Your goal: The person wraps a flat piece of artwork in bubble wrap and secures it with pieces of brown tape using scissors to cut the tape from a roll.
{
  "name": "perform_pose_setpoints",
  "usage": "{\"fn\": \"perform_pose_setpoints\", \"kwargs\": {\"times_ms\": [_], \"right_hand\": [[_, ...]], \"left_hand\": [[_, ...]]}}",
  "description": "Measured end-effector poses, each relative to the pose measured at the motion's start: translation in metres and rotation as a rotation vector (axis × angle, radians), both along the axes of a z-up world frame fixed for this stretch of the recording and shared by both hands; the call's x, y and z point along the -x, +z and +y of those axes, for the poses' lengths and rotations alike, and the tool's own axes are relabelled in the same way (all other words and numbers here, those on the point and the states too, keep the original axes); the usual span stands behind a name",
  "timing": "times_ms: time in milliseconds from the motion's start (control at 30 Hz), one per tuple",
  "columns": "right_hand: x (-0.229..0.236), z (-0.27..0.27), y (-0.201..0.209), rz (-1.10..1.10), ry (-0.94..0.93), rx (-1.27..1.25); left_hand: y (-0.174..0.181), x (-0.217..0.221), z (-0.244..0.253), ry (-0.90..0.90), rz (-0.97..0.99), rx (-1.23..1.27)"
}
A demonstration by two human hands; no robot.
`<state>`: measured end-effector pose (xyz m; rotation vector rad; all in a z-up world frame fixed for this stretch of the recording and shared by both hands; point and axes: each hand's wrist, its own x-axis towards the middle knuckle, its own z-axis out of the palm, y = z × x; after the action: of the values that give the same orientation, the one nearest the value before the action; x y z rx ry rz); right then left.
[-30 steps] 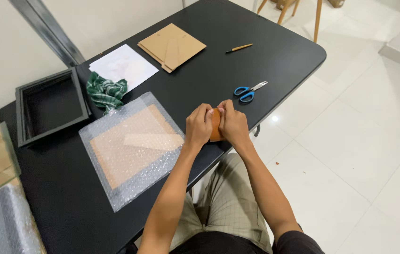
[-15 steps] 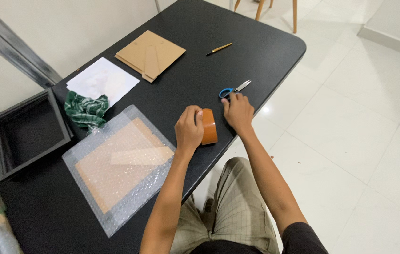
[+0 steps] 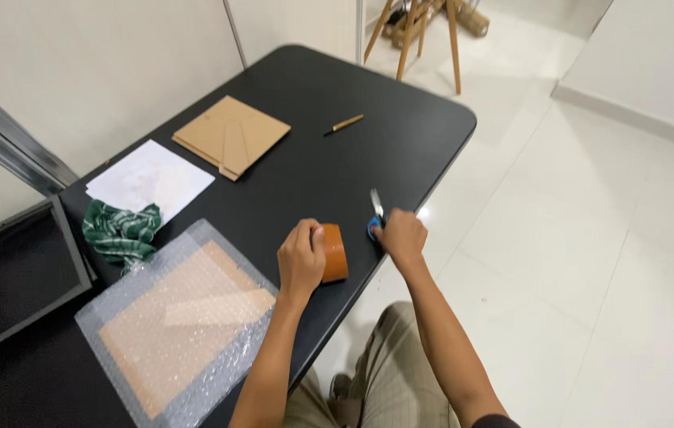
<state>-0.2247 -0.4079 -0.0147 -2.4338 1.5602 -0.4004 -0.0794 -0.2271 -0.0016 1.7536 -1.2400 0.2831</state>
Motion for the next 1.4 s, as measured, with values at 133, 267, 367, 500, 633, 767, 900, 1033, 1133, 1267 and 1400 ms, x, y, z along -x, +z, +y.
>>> {"fn": "perform_pose_setpoints", "kwargs": {"times_ms": [133, 267, 367, 500, 633, 767, 900, 1033, 1133, 1267, 1400], "right_hand": [[0.0, -0.022, -0.017, 0.086, 0.067, -0.013], [0.031, -0.01, 0.032, -0.075, 0.281, -0.048], [0.065, 0.003, 0.073, -0.328, 0.468, -0.211], [0.09, 0.014, 0.092, -0.415, 0.563, -0.341], [0.084, 0.021, 0.093, -0.362, 0.612, -0.287], [0.071, 0.024, 0.09, -0.299, 0.633, -0.302], [0.06, 0.033, 0.094, -0.278, 0.622, -0.339], [0.052, 0.035, 0.099, -0.28, 0.633, -0.361], [0.048, 0.033, 0.099, -0.299, 0.699, -0.388], [0.045, 0.027, 0.096, -0.331, 0.722, -0.446], [0.046, 0.032, 0.099, -0.346, 0.731, -0.484]], "left_hand": [[0.008, -0.005, 0.002, -0.03, 0.068, -0.028], [0.017, -0.006, 0.004, -0.14, 0.141, -0.081], [0.022, -0.003, 0.009, -0.189, 0.21, -0.081], [0.028, 0.0, 0.013, -0.237, 0.299, -0.093], [0.031, 0.003, 0.018, -0.25, 0.3, -0.104], [0.041, 0.004, 0.028, -0.308, 0.237, -0.104], [0.037, 0.0, 0.031, -0.343, 0.216, -0.098], [0.031, -0.001, 0.033, -0.358, 0.216, -0.104], [0.026, -0.002, 0.032, -0.358, 0.226, -0.115], [0.022, -0.005, 0.033, -0.348, 0.257, -0.153], [0.033, 0.0, 0.038, -0.341, 0.287, -0.175]]}}
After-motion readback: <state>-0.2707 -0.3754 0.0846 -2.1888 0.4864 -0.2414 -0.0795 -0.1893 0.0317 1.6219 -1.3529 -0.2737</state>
